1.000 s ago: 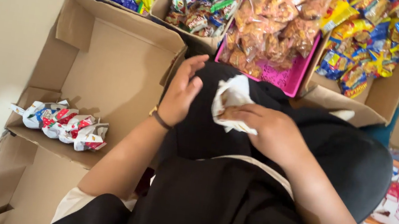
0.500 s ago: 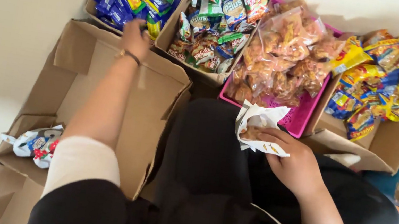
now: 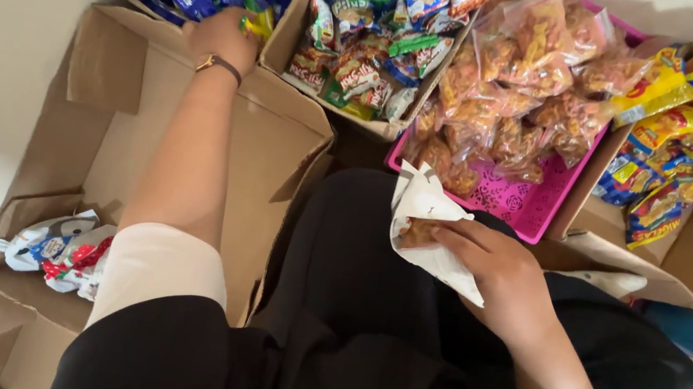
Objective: The person is packing various snack items into small, penguin-themed gift bags while sitting on the floor surrounded by boxes of supplies.
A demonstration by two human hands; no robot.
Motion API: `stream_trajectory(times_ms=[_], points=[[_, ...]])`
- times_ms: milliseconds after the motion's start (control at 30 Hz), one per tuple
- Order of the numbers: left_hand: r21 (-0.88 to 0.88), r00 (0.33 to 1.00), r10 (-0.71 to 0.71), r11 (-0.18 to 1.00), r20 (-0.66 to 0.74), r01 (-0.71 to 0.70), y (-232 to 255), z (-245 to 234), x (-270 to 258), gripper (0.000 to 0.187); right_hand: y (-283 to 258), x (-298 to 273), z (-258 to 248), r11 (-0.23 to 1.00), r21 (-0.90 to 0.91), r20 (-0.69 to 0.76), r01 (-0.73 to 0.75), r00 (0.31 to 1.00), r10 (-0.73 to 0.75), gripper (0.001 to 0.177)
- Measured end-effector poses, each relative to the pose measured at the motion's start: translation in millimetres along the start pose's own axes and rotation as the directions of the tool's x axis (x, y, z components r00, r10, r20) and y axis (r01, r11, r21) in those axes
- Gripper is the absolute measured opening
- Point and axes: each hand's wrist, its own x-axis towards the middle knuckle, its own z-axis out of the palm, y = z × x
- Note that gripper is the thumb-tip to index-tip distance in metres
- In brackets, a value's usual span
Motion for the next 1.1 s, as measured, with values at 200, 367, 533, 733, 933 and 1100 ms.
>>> stream_trajectory(times_ms=[200, 367, 533, 733, 933, 1100], points=[[-0.708, 0.913, -0.106, 0.668, -0.393, -0.228, -17, -9, -18, 0.039, -7, -10, 2, 0.999, 0.003, -0.095, 0.044, 0.994, -0.043, 0.046], [-0.869, 0.87, -0.159, 0.262, -0.467, -0.419, -18, -25, -61, 0.047, -9, -27, 0, 0.998, 0.017, -0.098, 0.057, 0.994, -0.055, 0.048], [-0.976, 0.977, -0.085, -0.082, -0.194, -0.201, 17, -79, -163, 0.04, -24, -32, 0, 0.995, 0.012, -0.109, 0.095, 0.99, -0.093, 0.06], [-0.981, 0.966, 0.174, 0.001, -0.193, -0.196, 47, -158, -306, 0.055, -52, -39, 9, 0.985, -0.049, -0.241, 0.166, 0.955, -0.172, 0.024], [-0.584, 0.434, 0.733, 0.062, -0.524, -0.81, 83, -218, -421, 0.018, -85, -55, 17, 0.971, -0.034, -0.276, 0.239, 0.931, -0.239, 0.015], [0.108, 0.102, 0.8, 0.204, -0.592, -0.973, 87, -195, -444, 0.019, -90, -74, 34, 0.963, -0.1, -0.185, 0.252, 0.946, -0.266, 0.019]])
